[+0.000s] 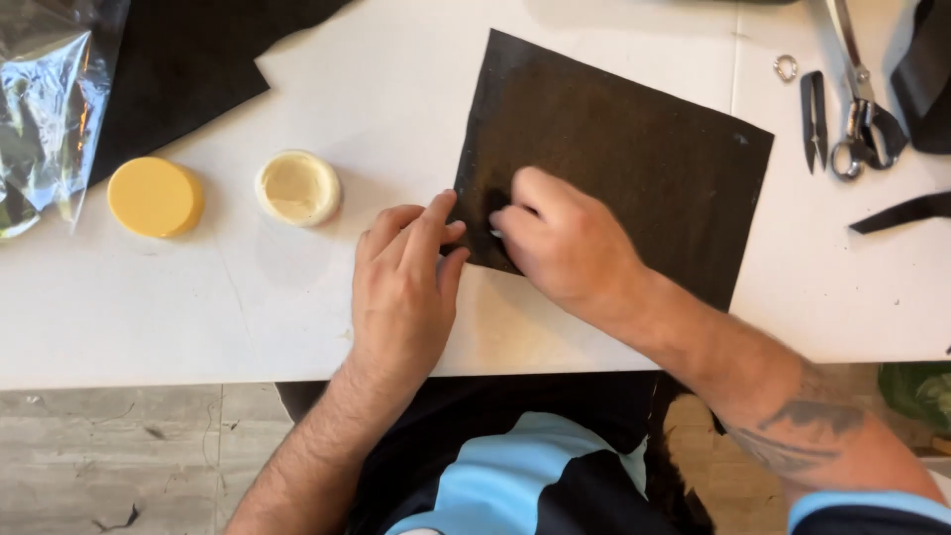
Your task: Applying a protective or decorative finish to a piece of leather using a cloth and cream.
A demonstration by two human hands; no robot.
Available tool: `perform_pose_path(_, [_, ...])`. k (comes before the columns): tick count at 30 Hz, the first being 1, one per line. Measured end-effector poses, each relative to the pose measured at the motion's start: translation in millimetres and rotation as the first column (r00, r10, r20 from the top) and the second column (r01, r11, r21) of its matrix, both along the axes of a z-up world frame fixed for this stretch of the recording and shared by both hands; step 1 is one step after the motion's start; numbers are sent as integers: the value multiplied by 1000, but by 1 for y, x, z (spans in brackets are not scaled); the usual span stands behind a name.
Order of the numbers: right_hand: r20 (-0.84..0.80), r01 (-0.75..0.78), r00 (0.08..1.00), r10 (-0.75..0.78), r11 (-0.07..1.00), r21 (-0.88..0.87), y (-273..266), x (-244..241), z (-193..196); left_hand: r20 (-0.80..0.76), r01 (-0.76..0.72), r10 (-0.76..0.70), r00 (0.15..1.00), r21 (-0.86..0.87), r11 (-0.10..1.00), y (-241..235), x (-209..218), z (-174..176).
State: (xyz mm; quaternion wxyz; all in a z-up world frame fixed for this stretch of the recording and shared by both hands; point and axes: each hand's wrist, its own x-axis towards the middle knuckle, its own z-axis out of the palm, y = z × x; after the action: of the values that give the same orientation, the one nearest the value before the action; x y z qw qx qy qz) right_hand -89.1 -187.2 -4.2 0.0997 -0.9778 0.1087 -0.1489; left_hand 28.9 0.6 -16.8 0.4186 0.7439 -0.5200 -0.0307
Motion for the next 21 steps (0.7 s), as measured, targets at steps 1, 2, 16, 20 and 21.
perform_pose_path(1, [-24, 98, 995, -95, 972, 215, -4, 16, 6, 17, -12, 12, 1000, 3, 1000, -1, 1, -1])
perform_pose_path(2, [-87, 209, 978, -190, 882, 421, -2, 26, 11, 18, -12, 11, 1000, 16, 1000, 2, -3, -4])
perform_pose_path(16, [65, -238, 967, 245, 966, -97, -20, 52, 5, 9, -87, 87, 996, 3, 996, 3, -5, -3])
perform_pose_path(20, [14, -267, 961, 276, 941, -208, -22, 55, -6, -4, -107, 107, 994, 8, 994, 2, -9, -7])
perform_pose_path(21, [8, -265, 962, 271, 944, -195, -51, 62, -11, -12, -103, 103, 995, 20, 994, 3, -9, -8])
